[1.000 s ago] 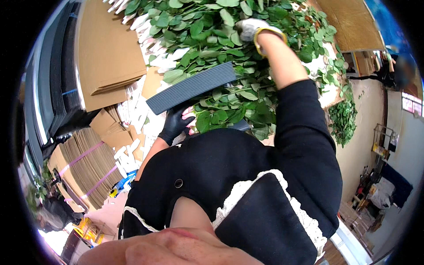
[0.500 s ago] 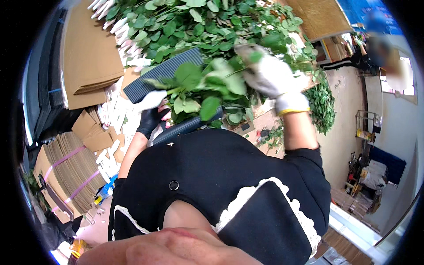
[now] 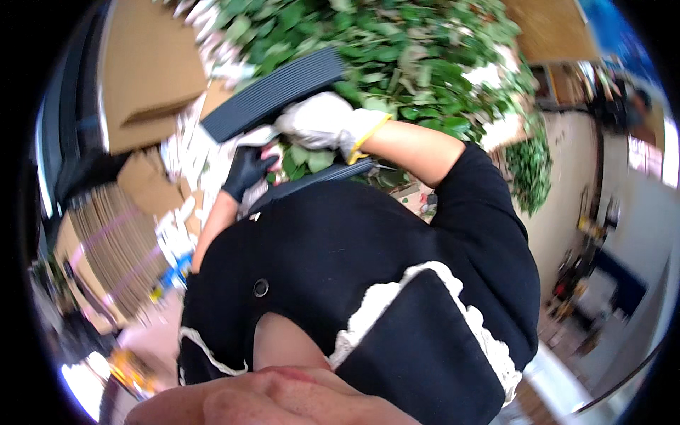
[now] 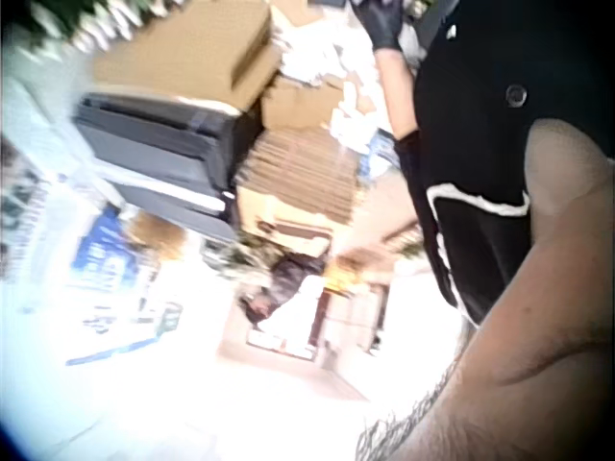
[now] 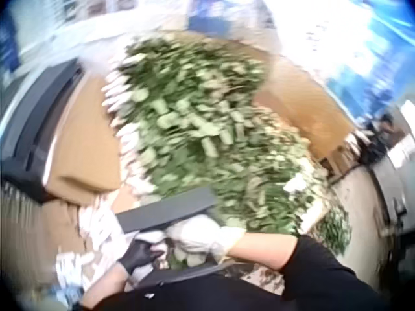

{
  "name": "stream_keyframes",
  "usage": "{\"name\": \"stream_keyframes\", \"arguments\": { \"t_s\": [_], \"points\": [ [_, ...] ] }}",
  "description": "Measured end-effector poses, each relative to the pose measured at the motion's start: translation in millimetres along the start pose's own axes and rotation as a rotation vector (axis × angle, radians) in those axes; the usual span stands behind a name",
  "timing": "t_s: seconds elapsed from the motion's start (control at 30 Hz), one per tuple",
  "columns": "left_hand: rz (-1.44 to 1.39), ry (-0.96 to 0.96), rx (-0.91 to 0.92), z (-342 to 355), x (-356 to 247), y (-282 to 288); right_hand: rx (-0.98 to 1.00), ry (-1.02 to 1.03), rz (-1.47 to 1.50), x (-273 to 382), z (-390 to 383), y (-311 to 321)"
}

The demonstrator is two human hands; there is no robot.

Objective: The person arranges pink roses and green foliage into a black rectangular box. They place the flowers and leaves into the box, adjust their positions, and then wrap the box in clear plastic film. Finally, they place the wrapped box into a larger cardboard box.

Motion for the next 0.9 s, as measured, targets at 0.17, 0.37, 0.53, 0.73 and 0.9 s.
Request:
{"name": "stream_keyframes", "arguments": {
  "t_s": [0.17, 0.37, 0.53, 0.73, 0.9],
  "points": [
    [0.078, -0.143, -0.200, 5.9, -17.0, -1.3, 0.137, 0.025, -0.091, -12.0, -16.2, -42.2],
    [0.157, -0.185, -0.194, -1.6, -24.1, 3.7, 0.458, -0.159, -0.351, -24.1, -44.7, 51.0],
    [-0.003, -0.003, -0.036, 10.6, -11.5, -5.6, -0.262, 0.211, -0.388, 7.7, -12.5, 27.5],
    [0.616, -0.403, -0.369, -6.1, -34.1, -9.5, -0.309, 0.233, -0.640, -18.8, -5.0, -31.4],
    [0.963, -0.416, -0.450, -16.8, -17.7, -25.9, -0.208, 0.205, -0.628, -9.1, -1.0, -28.4]
  ]
}}
Point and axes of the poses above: each hand's wrist, its own z-axis towards the middle knuckle, its own y-axis out of the back of the hand, x = y × z, the point moved 3 cm from there along z, towards the middle knuckle, and after that the axes turned 7 degrees about y, right-handed, at the moved point
